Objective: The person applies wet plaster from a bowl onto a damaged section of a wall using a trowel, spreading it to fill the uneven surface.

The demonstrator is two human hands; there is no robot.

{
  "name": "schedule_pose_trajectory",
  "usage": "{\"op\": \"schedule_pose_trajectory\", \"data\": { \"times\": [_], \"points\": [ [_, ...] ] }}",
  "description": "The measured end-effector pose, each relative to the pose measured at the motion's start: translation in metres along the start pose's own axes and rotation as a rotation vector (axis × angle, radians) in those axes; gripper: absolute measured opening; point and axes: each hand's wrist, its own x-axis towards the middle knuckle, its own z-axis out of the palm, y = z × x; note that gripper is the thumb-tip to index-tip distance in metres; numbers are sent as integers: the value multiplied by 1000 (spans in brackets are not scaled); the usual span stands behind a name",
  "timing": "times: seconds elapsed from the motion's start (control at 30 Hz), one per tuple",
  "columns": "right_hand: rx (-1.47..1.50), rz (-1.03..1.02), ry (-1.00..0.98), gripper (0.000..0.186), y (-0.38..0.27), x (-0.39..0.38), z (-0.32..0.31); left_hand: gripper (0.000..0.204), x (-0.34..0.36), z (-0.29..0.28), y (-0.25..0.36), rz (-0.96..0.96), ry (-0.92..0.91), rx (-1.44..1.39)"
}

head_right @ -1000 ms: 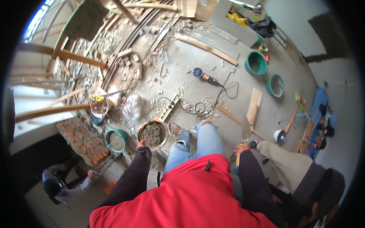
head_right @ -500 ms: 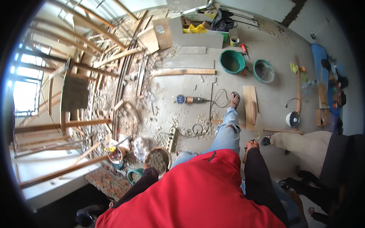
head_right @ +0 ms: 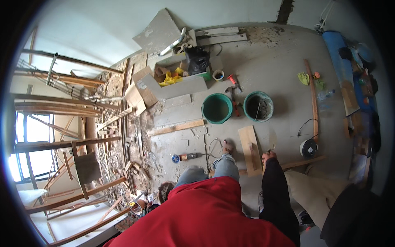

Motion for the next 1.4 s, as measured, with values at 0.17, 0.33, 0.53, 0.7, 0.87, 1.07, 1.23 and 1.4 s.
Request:
{"op": "schedule_pose_trajectory", "data": {
  "times": [0.17, 0.33, 0.53, 0.7, 0.87, 1.07, 1.23, 1.4],
  "points": [
    [122, -95, 14, 12, -104, 24, -47, 40, 8, 148, -8, -48, -295, -46],
    [144, -162, 8, 13, -140, 24, -83, 43, 4, 326, 8, 974, -286, 1322],
    [133, -116, 19, 18, -45, 127, -101, 35, -30, 560, 21, 1384, -402, 1445],
    [-1292, -472, 66, 19, 12, 132, -117, 38, -112, 775, -25, 878, -442, 1491],
    [-1011, -138, -152, 23, -26, 172, -103, 41, -84, 946, -29, 304, -540, 1141],
    [676, 547, 42, 20, -212, 203, -186, 44, -74, 1110, -67, 179, -433, 1046],
    [462, 299, 140, 9, -371, 264, -273, 48, -98, 1225, -98, 280, -251, 1067],
    [437, 166, 173, 14, -486, 294, -316, 52, -122, 1350, -141, 255, -265, 1104]
  ]
}}
